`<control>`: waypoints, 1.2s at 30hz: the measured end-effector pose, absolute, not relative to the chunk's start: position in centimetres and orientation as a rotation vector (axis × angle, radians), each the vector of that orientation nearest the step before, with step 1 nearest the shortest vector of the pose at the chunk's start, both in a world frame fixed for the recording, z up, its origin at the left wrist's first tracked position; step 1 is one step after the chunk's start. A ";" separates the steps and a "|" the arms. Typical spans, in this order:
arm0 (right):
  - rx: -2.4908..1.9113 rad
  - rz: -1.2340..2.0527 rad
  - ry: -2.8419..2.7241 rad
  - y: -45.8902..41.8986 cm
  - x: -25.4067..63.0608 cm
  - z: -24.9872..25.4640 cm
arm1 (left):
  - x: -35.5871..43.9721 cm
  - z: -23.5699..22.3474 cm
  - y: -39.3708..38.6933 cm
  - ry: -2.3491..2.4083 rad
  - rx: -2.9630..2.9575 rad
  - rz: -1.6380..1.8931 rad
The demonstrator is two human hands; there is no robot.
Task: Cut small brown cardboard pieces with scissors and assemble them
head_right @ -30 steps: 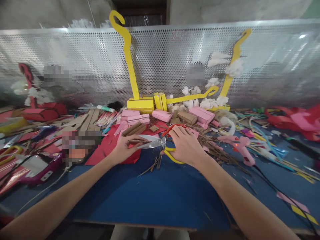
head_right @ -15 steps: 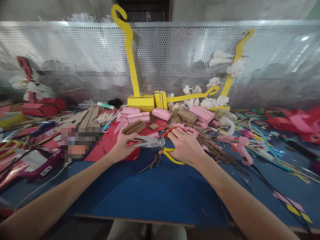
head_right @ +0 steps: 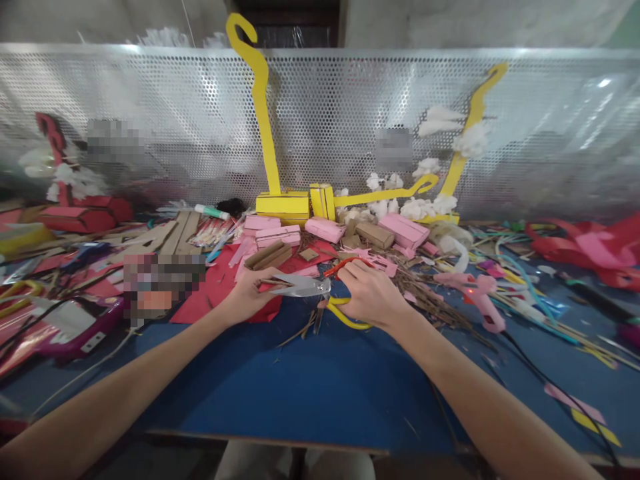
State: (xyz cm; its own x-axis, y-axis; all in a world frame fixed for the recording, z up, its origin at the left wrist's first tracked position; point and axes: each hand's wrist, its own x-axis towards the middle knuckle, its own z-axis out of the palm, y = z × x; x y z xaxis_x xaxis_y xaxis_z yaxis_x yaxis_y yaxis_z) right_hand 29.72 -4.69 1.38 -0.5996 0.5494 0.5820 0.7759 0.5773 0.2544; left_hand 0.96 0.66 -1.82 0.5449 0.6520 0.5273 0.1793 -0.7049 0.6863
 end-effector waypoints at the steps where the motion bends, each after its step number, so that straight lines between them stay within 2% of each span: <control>1: -1.057 -0.689 -2.369 -4.6 29.8 1.3 | 1.0 -1.8 0.7 0.664 2.212 1.080; 16: -1.009 -0.689 -2.366 -3.7 30.4 0.3 | 1.1 -0.7 0.1 0.715 2.202 1.087; 25: -1.250 -0.617 -2.145 -3.8 30.5 1.3 | 1.2 -0.6 0.1 0.766 2.164 1.096; 36: -1.187 -0.500 -2.333 -5.4 29.1 2.1 | 1.2 -1.1 0.1 0.663 2.223 1.047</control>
